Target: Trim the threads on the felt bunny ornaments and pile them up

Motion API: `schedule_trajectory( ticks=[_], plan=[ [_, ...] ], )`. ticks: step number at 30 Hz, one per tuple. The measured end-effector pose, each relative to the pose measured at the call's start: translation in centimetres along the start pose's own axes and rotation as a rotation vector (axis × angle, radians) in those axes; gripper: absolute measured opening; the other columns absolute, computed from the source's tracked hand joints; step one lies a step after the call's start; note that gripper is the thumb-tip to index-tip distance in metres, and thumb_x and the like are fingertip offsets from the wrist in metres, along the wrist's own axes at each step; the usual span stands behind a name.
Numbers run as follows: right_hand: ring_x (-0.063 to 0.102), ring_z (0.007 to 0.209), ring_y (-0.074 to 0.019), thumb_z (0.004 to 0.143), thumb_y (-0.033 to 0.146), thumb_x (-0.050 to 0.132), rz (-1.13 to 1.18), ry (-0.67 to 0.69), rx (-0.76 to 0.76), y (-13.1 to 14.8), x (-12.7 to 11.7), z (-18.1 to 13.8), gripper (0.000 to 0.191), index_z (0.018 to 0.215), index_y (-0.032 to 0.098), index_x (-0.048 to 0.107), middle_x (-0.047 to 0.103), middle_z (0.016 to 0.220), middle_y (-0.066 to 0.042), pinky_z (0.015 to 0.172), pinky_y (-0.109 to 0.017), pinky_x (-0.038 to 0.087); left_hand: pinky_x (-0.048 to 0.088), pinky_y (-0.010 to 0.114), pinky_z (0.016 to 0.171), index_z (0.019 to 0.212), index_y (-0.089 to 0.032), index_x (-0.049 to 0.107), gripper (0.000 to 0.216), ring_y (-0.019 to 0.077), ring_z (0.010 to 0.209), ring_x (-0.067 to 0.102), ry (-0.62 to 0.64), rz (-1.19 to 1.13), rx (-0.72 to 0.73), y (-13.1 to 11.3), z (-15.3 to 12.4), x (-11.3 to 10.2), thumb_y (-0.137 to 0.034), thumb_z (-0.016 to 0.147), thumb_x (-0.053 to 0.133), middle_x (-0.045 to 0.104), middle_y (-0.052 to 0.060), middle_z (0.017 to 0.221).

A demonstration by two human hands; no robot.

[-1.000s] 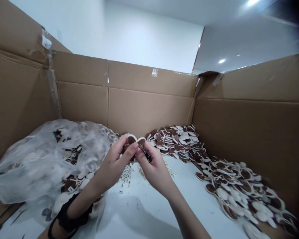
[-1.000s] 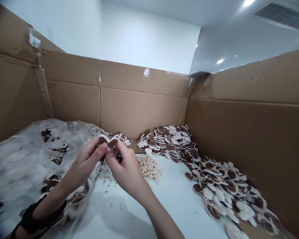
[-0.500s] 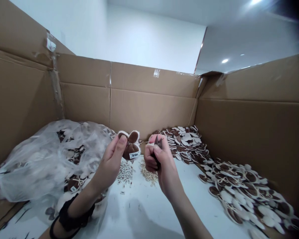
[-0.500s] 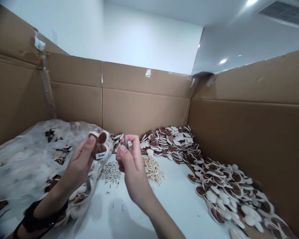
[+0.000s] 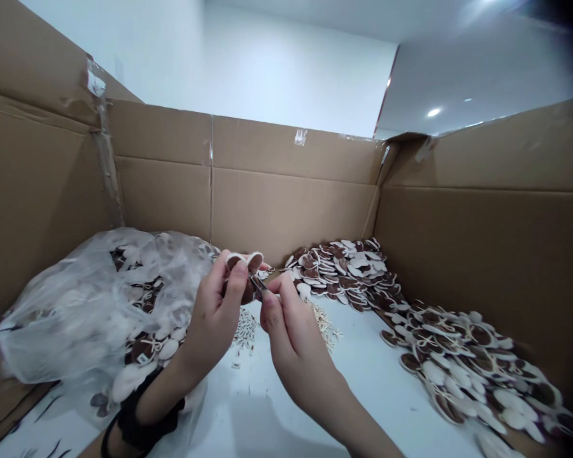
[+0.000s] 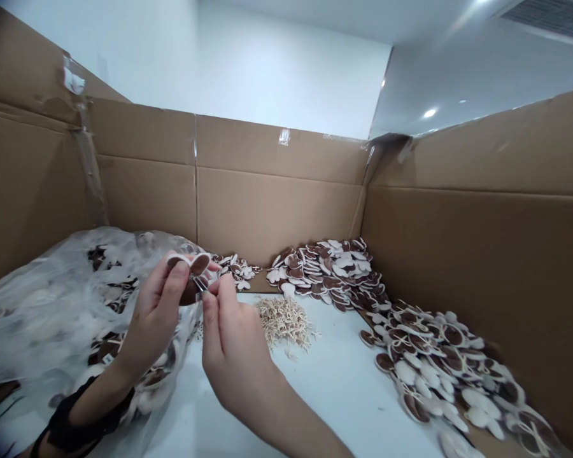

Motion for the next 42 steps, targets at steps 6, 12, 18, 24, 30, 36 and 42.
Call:
schedule_trajectory(
  ticks=[6, 12, 18, 24, 30, 36, 42],
  plan=[
    [0.037, 0.046, -0.0109, 0.098, 0.025, 0.027, -0.118, 0.001, -0.016, 0.1, -0.2, 0.2, 0.018, 0.105, 0.021, 0.043, 0.039, 0.060, 0.006, 0.045, -0.021, 0.027, 0.045, 0.016, 0.063, 0.083, -0.021, 0.048, 0.022, 0.0088, 0.068, 0.050, 0.004, -0.060, -0.016, 0.4, 0.0, 0.5, -0.036, 0.097, 0.041, 0.052, -0.003, 0.077],
    [0.028, 0.040, -0.0111, 0.095, 0.018, 0.028, -0.413, 0.059, -0.037, -0.1, -0.3, 0.3, 0.017, 0.103, 0.020, 0.043, 0.037, 0.054, 0.007, 0.043, -0.023, 0.017, 0.038, 0.020, 0.062, 0.079, -0.020, 0.044, 0.024, 0.0099, 0.064, 0.042, 0.020, 0.128, 0.031, 1.2, 0.2, 0.8, -0.030, 0.099, 0.036, 0.042, -0.004, 0.070],
    [0.027, 0.040, -0.0118, 0.094, 0.017, 0.029, -0.503, 0.092, -0.030, -0.1, -0.7, 0.2, 0.014, 0.091, 0.020, 0.042, 0.035, 0.051, 0.007, 0.042, -0.024, 0.015, 0.035, 0.023, 0.062, 0.077, -0.020, 0.043, 0.027, 0.0115, 0.065, 0.041, -0.037, 0.118, 0.015, 1.8, 0.1, 1.0, -0.029, 0.100, 0.032, 0.042, -0.003, 0.072],
    [0.029, 0.041, -0.0107, 0.093, 0.016, 0.031, -0.361, -0.045, -0.130, 0.7, -1.2, 0.1, 0.014, 0.087, 0.020, 0.042, 0.035, 0.053, 0.007, 0.043, -0.024, 0.018, 0.037, 0.022, 0.061, 0.076, -0.020, 0.046, 0.028, 0.0123, 0.064, 0.042, -0.092, 0.002, -0.006, 2.0, -0.5, 1.2, -0.031, 0.099, 0.035, 0.044, -0.002, 0.070],
    [0.034, 0.045, -0.0090, 0.093, 0.013, 0.035, -0.093, -0.135, -0.188, 0.2, -0.8, 0.3, 0.015, 0.081, 0.020, 0.042, 0.039, 0.058, 0.006, 0.046, -0.021, 0.025, 0.044, 0.022, 0.068, 0.082, -0.019, 0.058, 0.025, 0.0136, 0.074, 0.054, -0.249, -0.376, -0.143, 4.1, -1.1, 1.1, -0.041, 0.092, 0.050, 0.056, 0.000, 0.076],
    [0.036, 0.050, -0.0084, 0.100, 0.026, 0.037, 0.403, -0.099, -0.103, -1.6, 1.6, 0.8, 0.022, 0.079, 0.021, 0.043, 0.038, 0.060, 0.006, 0.046, -0.019, 0.029, 0.047, 0.021, 0.070, 0.089, -0.016, 0.062, 0.022, 0.0134, 0.076, 0.058, -0.302, -0.705, -0.359, 4.3, -1.4, 1.7, -0.037, 0.087, 0.055, 0.058, 0.000, 0.074],
    [0.016, 0.039, -0.0073, 0.100, 0.033, 0.038, 0.747, -0.486, -0.209, -0.8, -3.9, 0.9, 0.021, 0.081, 0.024, 0.040, 0.027, 0.053, 0.010, 0.035, -0.015, 0.016, 0.041, 0.019, 0.056, 0.078, -0.014, 0.057, 0.020, 0.0096, 0.056, 0.047, -0.061, -0.857, -0.607, 5.4, -3.3, 6.2, -0.028, 0.089, 0.048, 0.053, 0.000, 0.066]
  ],
)
Point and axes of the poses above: each hand's wrist, its own z-axis towards the middle knuckle, its own x-axis out of the palm, y = z × x, the point moved 7 cm from there along z, towards the middle knuckle
